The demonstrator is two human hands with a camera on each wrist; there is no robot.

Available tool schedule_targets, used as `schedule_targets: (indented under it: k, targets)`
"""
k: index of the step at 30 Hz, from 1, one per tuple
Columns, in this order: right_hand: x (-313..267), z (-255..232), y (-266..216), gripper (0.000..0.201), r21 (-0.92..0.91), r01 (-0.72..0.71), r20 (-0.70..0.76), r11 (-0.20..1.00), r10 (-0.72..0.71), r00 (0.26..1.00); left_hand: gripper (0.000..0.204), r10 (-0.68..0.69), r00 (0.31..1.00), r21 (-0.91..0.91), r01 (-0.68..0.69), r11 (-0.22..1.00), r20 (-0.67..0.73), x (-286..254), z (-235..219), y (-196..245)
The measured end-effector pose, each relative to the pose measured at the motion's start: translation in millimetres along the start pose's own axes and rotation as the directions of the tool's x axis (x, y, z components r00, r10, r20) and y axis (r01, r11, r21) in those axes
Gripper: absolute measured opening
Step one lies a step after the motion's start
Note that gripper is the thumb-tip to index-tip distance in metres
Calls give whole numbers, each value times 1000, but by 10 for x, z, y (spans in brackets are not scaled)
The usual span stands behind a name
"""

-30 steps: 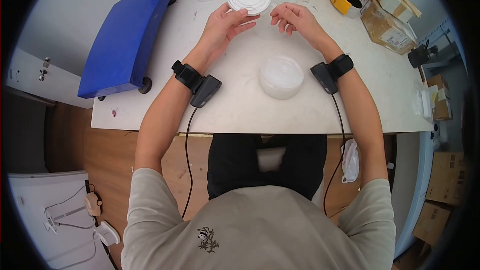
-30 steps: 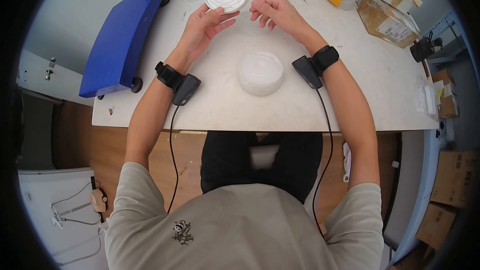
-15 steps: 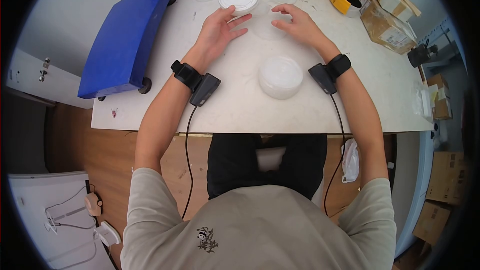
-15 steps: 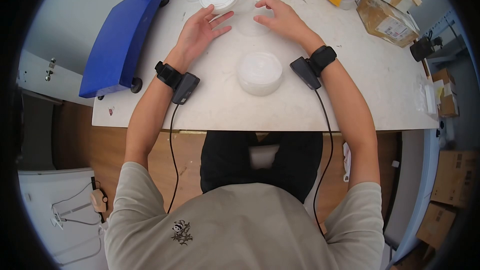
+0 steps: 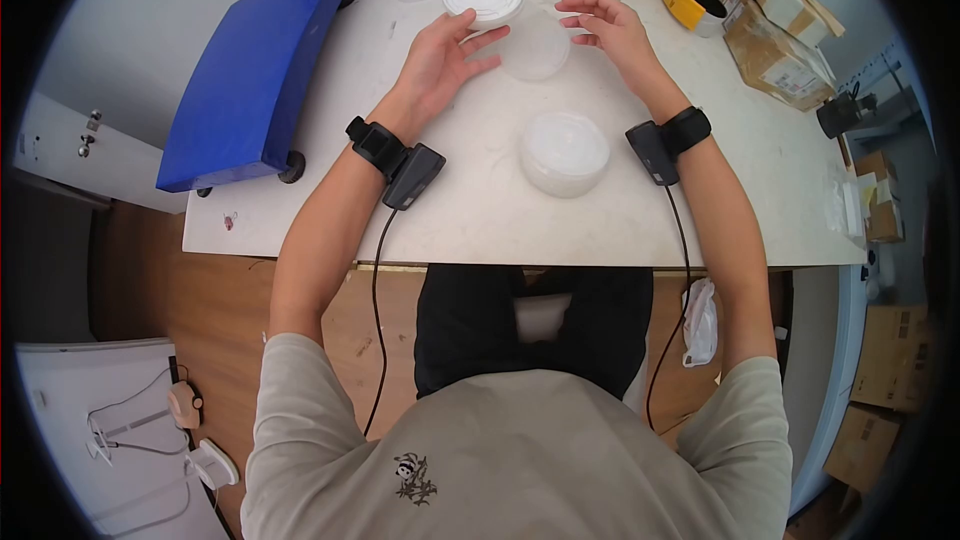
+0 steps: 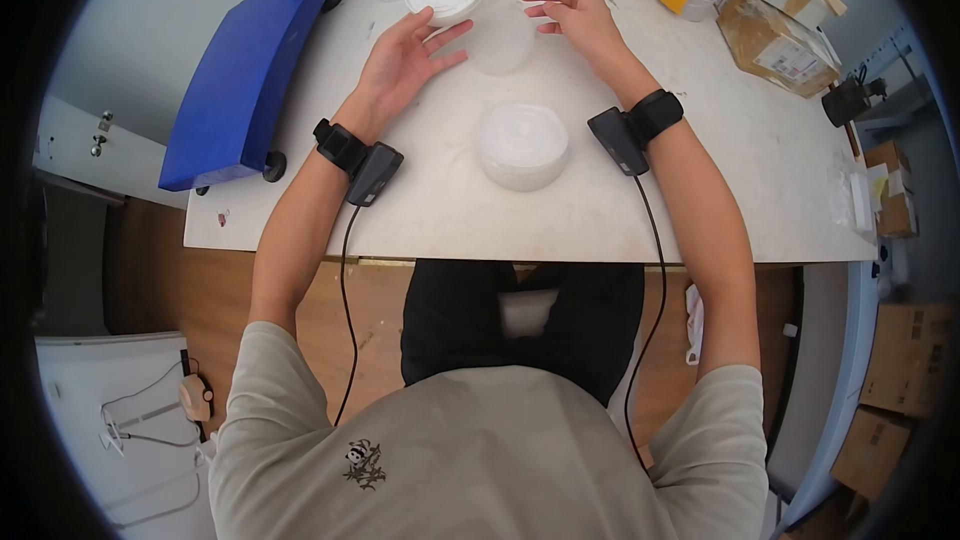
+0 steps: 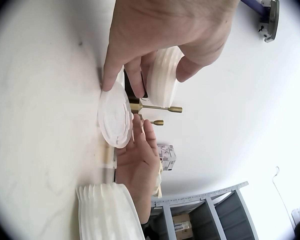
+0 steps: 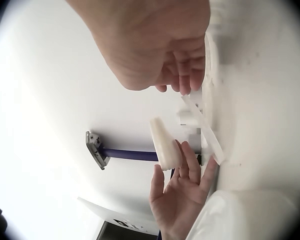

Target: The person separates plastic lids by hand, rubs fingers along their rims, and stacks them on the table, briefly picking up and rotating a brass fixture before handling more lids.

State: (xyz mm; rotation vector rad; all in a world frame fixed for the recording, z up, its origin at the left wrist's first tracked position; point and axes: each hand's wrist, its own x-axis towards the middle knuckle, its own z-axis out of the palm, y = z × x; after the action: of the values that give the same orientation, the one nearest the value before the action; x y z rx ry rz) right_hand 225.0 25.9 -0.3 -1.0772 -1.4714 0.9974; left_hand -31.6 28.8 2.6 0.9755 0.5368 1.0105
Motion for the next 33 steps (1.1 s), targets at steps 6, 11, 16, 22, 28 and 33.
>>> schedule_targets:
  k: [6, 11, 16, 22, 28, 33]
  targets:
    - [8, 28, 3, 26, -138, 152, 103, 979, -138, 985, 46, 27, 1000, -16, -27, 999, 7, 41, -21, -12]
    - [-59, 113, -71, 27, -99, 60, 145, 993, -46, 988, 45, 20, 999, 4, -20, 1000, 37, 22, 6, -11]
    - [-46, 71, -66, 25, -164, 16, 171, 986, 13, 985, 43, 11, 999, 11, -11, 1000, 45, 21, 17, -12]
    - [-41, -109, -74, 19, -470, 256, 439, 845, -28, 898, 39, -13, 998, 7, 13, 1000, 62, 0, 30, 2]
    - [-134, -102, -140, 21, -529, 270, 592, 805, 121, 797, 37, -54, 997, 138, 46, 989, 53, -4, 46, -36]
    - [-122, -66, -158, 14, -516, 249, 599, 820, 137, 789, 36, -82, 995, 155, 74, 985, 48, 4, 23, -65]
